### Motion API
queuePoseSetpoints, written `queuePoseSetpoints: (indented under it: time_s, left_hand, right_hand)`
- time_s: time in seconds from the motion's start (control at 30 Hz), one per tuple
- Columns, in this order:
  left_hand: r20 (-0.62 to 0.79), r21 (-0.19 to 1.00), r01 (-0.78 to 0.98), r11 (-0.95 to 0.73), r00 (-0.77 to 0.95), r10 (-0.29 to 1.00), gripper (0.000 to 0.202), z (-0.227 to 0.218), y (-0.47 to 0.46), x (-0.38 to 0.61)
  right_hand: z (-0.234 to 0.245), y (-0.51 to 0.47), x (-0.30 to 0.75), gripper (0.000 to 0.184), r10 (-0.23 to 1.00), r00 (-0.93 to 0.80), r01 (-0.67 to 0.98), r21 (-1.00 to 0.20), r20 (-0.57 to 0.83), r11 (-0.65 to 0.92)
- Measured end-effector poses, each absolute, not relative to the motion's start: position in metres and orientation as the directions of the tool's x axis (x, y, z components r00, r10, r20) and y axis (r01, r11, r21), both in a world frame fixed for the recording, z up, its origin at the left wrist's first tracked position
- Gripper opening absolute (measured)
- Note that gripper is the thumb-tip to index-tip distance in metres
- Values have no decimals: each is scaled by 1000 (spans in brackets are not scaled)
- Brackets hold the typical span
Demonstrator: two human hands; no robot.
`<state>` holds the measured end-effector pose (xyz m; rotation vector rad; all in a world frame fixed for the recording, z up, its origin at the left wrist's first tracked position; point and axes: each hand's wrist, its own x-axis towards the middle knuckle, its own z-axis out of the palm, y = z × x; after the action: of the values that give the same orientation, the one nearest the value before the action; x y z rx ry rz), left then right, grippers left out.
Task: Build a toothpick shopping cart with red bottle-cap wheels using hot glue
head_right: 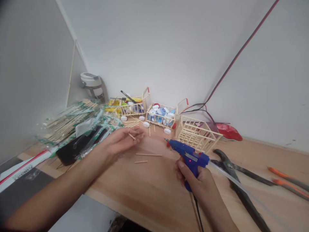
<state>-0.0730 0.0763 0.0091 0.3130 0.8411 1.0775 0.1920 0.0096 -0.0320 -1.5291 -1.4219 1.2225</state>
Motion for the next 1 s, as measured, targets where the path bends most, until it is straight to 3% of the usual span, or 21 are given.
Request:
queuePoseSetpoints:
  time_s: [0.2,0.4,0.6,0.7,0.77,0.83,0.93,1.0]
  left_hand:
    - [-405,653,-640,405,156,901,45,13,76,-80]
    - [-306,766,-571,296,81,948,19,6,76,-75]
    - [-298,792,-487,368,217,930,27,1,75,-72]
    - [-208,881,-416,227,90,974,24,6,81,-84]
    - [-35,963,-268,-5,-143,989,19,10,86,-96]
    - [146,989,12,-149,-275,950,15,12,90,-106]
    - [262,884,434,-172,-156,952,12,9,94,-110]
    - [289,761,615,-205,-39,957,14,3,95,-109]
  right_hand:
    - [-39,9,189,46,982,-75,270,-952,-172,-146]
    - [-27,4,177,46,982,-62,229,-960,-180,-161]
    - [-27,3,180,45,981,-80,200,-967,-177,-158]
    - [-28,4,183,46,981,-94,257,-956,-172,-143]
    - [-28,3,184,47,979,-117,302,-945,-169,-127]
    - [-29,3,184,47,982,-113,338,-935,-153,-107]
    - [-31,3,186,47,989,-54,376,-920,-138,-108]
    - [-33,3,187,49,986,-47,393,-910,-162,-131]
